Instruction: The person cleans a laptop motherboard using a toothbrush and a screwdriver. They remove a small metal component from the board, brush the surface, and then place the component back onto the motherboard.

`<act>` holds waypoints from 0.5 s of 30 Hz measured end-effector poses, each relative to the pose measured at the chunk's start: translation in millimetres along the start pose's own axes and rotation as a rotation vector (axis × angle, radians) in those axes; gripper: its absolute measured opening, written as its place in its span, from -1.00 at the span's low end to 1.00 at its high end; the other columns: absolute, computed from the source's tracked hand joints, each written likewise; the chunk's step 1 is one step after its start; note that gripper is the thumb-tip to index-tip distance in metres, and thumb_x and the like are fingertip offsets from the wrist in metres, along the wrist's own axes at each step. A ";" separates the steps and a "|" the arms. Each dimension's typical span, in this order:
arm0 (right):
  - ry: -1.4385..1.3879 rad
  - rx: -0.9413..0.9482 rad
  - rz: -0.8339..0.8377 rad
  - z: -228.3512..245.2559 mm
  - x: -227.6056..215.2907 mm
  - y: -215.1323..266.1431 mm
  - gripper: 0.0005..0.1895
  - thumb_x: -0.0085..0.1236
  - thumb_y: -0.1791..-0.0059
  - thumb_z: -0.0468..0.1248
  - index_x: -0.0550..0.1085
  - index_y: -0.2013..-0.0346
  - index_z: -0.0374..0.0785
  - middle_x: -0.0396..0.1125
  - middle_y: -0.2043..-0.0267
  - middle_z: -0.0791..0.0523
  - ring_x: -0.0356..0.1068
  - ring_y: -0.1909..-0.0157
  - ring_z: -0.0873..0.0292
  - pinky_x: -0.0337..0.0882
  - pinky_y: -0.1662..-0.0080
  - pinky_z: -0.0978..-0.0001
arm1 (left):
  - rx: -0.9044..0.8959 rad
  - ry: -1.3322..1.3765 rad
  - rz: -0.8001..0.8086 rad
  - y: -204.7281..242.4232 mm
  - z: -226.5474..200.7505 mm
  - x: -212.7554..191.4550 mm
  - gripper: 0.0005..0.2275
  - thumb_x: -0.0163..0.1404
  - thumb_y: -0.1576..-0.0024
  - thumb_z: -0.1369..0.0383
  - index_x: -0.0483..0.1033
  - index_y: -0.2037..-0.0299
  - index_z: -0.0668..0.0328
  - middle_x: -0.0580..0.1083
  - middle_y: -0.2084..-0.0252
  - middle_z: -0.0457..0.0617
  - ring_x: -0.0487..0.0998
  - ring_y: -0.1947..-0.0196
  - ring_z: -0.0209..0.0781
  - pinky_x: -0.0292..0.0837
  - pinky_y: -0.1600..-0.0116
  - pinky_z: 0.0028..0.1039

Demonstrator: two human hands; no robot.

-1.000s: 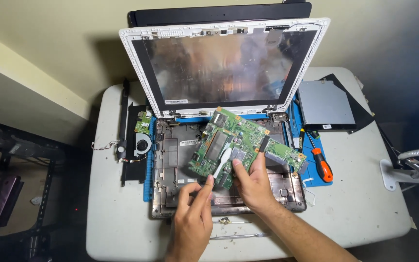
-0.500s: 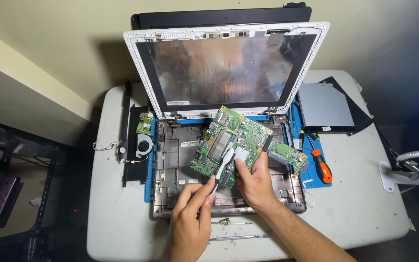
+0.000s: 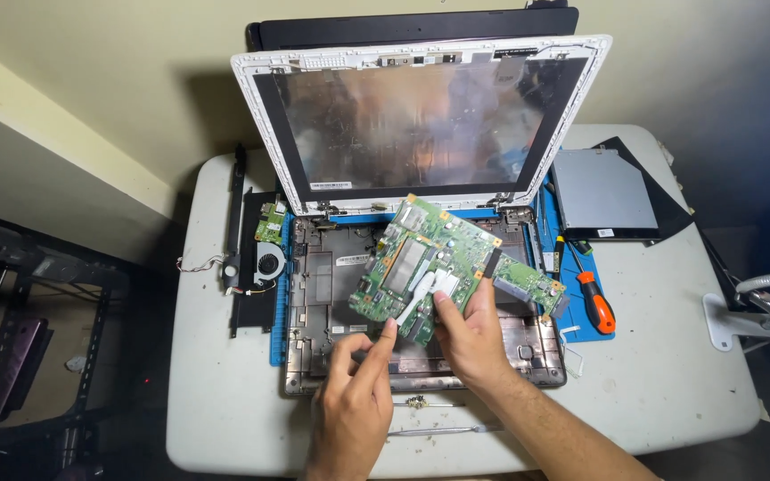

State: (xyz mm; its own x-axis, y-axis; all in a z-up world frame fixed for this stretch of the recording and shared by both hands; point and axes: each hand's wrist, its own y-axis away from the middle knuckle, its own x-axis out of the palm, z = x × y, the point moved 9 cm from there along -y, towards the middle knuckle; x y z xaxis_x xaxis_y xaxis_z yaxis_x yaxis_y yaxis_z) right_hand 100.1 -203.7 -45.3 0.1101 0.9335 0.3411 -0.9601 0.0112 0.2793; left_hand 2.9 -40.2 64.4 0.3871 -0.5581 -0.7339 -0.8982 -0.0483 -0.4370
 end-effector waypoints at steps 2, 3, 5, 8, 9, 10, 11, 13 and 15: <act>-0.034 -0.016 0.000 0.0 -2.9 -0.9 -0.68 0.06 -0.07 -0.39 0.06 0.21 -0.12 0.06 0.44 0.17 0.11 0.53 0.29 0.20 0.53 0.45 | 0.011 -0.038 -0.007 2.7 -1.0 2.7 -0.60 0.06 -0.17 0.52 0.54 -0.21 -0.13 0.38 0.15 -0.13 0.56 0.46 -0.21 0.60 0.38 -0.26; -0.067 -0.032 0.004 1.5 -3.6 -1.9 -0.69 0.04 -0.09 -0.39 0.05 0.19 -0.12 0.10 0.43 0.15 0.17 0.50 0.28 0.28 0.50 0.45 | 0.019 -0.077 -0.017 3.4 -1.7 3.4 -0.59 0.07 -0.16 0.52 0.54 -0.21 -0.15 0.37 0.17 -0.16 0.54 0.51 -0.23 0.62 0.43 -0.27; 0.053 -0.054 0.034 -3.6 -0.3 3.9 -0.65 0.06 -0.09 -0.34 0.03 0.26 -0.09 0.01 0.47 0.20 0.05 0.58 0.32 0.14 0.60 0.47 | 0.021 -0.104 -0.049 -5.5 -3.8 1.1 -0.59 0.05 -0.17 0.53 0.55 -0.20 -0.19 0.38 0.15 -0.17 0.54 0.49 -0.20 0.54 0.47 -0.27; 0.160 -0.068 0.057 -2.3 1.1 4.6 -0.63 0.09 -0.09 -0.31 0.02 0.30 -0.08 -0.05 0.53 0.23 -0.04 0.67 0.34 0.02 0.69 0.48 | 0.030 -0.123 -0.068 -7.8 -5.6 -1.6 -0.59 0.05 -0.18 0.53 0.54 -0.20 -0.20 0.38 0.15 -0.16 0.54 0.45 -0.19 0.51 0.46 -0.27; 0.150 -0.063 0.044 0.0 -1.5 3.0 -0.64 0.09 -0.08 -0.33 0.04 0.29 -0.09 -0.02 0.56 0.23 -0.02 0.68 0.33 0.02 0.68 0.46 | 0.041 -0.109 -0.053 -7.7 -6.9 -0.4 -0.59 0.06 -0.19 0.52 0.53 -0.22 -0.17 0.37 0.16 -0.14 0.54 0.43 -0.19 0.55 0.40 -0.27; 0.148 -0.064 0.042 0.4 -1.1 1.3 -0.64 0.09 -0.08 -0.33 0.04 0.29 -0.09 -0.02 0.56 0.23 -0.02 0.68 0.33 0.02 0.68 0.46 | 0.043 -0.109 -0.053 -5.3 -6.9 -2.0 -0.59 0.06 -0.19 0.52 0.53 -0.22 -0.17 0.37 0.16 -0.14 0.54 0.43 -0.19 0.55 0.40 -0.27; 0.069 -0.054 0.006 1.3 -5.1 -1.6 -0.61 0.10 -0.07 -0.34 0.01 0.30 -0.08 -0.03 0.55 0.23 -0.01 0.66 0.33 0.07 0.65 0.46 | 0.025 -0.099 -0.039 -4.2 -5.5 -1.2 -0.59 0.05 -0.18 0.52 0.55 -0.20 -0.19 0.35 0.17 -0.15 0.46 0.49 -0.22 0.48 0.48 -0.27; -0.009 -0.042 -0.031 -1.5 -8.8 -2.5 -0.58 0.10 -0.06 -0.36 -0.02 0.31 -0.07 -0.05 0.55 0.23 0.01 0.63 0.33 0.12 0.62 0.47 | 0.004 -0.088 -0.022 -5.7 -2.7 1.6 -0.59 0.04 -0.17 0.53 0.56 -0.19 -0.22 0.33 0.18 -0.16 0.38 0.55 -0.24 0.40 0.56 -0.26; 0.092 -0.116 0.044 -2.5 1.0 1.1 -0.66 0.09 -0.08 -0.32 0.06 0.28 -0.09 0.01 0.53 0.22 0.02 0.65 0.36 0.10 0.65 0.49 | 0.042 -0.102 -0.104 -10.1 -3.2 -2.6 -0.59 0.08 -0.16 0.55 0.57 -0.17 -0.21 0.37 0.18 -0.16 0.37 0.55 -0.27 0.43 0.49 -0.35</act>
State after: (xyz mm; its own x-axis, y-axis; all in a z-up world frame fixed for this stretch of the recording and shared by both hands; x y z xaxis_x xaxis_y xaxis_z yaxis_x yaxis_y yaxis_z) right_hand 98.4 -201.9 -46.9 0.0489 0.9628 0.2658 -0.9874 0.0064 0.1583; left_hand 10.2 -40.9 72.3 0.4988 -0.4648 -0.7315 -0.8433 -0.0656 -0.5334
